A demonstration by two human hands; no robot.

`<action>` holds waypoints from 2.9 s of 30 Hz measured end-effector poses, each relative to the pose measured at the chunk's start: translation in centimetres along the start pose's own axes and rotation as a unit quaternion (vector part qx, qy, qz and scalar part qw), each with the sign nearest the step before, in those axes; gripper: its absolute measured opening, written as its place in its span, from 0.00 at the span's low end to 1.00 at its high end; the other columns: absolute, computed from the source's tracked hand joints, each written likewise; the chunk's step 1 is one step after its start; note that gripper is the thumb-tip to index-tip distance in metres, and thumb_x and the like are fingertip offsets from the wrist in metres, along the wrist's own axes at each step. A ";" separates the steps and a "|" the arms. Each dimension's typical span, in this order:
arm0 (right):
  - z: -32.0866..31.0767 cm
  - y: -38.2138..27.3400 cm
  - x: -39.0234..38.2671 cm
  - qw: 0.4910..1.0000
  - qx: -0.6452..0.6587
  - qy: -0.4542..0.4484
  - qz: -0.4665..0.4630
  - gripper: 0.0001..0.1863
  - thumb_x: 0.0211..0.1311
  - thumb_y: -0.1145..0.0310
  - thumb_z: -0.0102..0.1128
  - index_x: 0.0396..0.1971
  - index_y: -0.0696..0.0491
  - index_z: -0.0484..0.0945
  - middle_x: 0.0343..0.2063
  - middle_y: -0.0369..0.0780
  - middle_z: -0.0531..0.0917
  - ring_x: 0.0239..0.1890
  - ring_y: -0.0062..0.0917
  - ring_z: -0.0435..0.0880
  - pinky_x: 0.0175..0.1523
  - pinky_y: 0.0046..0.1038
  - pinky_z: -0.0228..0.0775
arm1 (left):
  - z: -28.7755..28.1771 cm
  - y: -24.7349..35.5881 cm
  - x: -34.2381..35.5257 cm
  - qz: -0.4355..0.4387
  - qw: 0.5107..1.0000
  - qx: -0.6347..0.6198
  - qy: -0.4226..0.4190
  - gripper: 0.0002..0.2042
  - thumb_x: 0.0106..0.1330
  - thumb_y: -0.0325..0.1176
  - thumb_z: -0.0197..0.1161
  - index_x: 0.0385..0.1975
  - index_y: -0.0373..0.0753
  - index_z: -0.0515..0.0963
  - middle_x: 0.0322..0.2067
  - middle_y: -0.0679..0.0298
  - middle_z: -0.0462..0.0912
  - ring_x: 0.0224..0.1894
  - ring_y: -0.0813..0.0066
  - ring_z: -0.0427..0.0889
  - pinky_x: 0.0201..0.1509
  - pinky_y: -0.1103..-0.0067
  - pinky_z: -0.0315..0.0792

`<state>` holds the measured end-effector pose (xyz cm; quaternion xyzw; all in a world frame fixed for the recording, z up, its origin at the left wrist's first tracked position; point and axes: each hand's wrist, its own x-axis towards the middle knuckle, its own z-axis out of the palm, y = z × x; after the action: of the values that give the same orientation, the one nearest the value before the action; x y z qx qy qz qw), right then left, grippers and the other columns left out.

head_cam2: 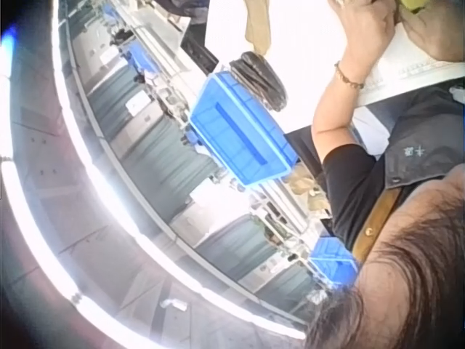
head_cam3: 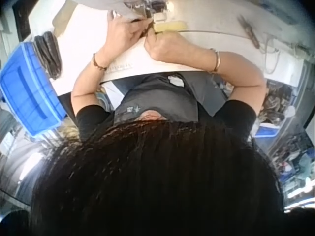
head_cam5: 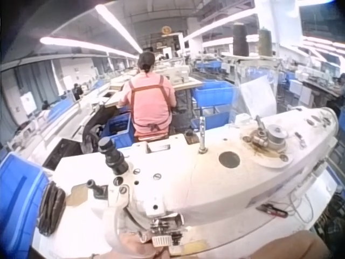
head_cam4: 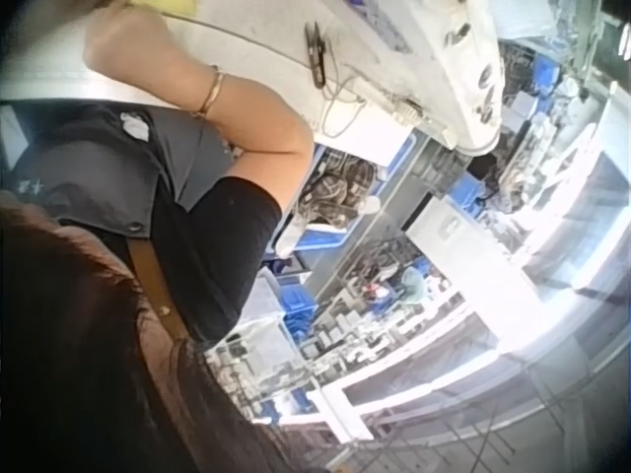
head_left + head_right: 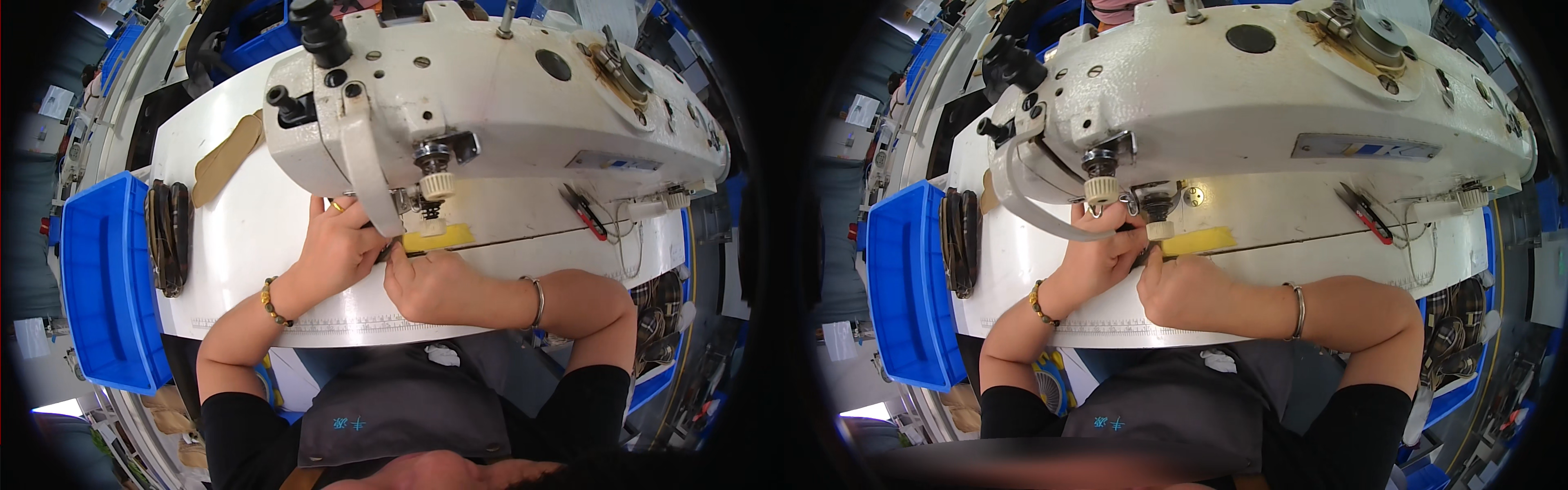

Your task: Using an industrial sewing machine to stitch components of a fabric shoe upper.

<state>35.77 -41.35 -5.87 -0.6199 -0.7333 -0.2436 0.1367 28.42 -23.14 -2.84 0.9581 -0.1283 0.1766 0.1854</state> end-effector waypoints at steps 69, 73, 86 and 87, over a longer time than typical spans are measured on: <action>0.2 0.9 0.4 0.995 0.088 0.001 0.056 0.06 0.40 0.71 0.59 0.17 0.59 0.75 0.16 0.36 0.69 0.13 0.18 0.70 0.14 0.23 0.60 | -1.0 -1.2 -0.5 -0.019 0.994 -0.084 -0.064 0.12 0.53 0.24 0.69 0.38 0.39 0.83 0.38 0.61 0.79 0.39 0.58 0.79 0.43 0.69 0.73; 0.4 0.9 0.5 0.995 0.082 -0.001 0.052 0.07 0.40 0.71 0.59 0.19 0.59 0.76 0.17 0.38 0.72 0.13 0.20 0.71 0.15 0.23 0.61 | -1.0 -1.2 -0.2 -0.028 0.994 -0.080 -0.067 0.11 0.53 0.23 0.67 0.38 0.38 0.83 0.36 0.58 0.81 0.38 0.56 0.81 0.42 0.68 0.74; 1.1 2.1 0.2 0.991 0.049 -0.063 0.111 0.21 0.46 0.70 0.59 0.43 0.61 0.81 0.17 0.36 0.79 0.14 0.21 0.75 0.17 0.26 0.64 | -0.8 -1.5 0.9 -0.075 0.993 0.067 -0.057 0.08 0.50 0.26 0.64 0.30 0.45 0.85 0.20 0.64 0.81 0.22 0.62 0.81 0.24 0.71 0.74; 1.2 2.2 0.2 0.991 0.068 -0.052 0.101 0.21 0.47 0.70 0.59 0.43 0.64 0.80 0.16 0.37 0.80 0.10 0.19 0.72 0.16 0.25 0.61 | -0.7 -1.5 0.8 -0.082 0.993 0.069 -0.056 0.08 0.50 0.27 0.64 0.30 0.45 0.85 0.20 0.64 0.81 0.22 0.62 0.81 0.24 0.71 0.73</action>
<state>38.00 -40.26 -6.33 -0.6915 -0.6882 -0.1453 0.1644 29.43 -21.71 -2.36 0.9843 -0.0467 0.1157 0.1249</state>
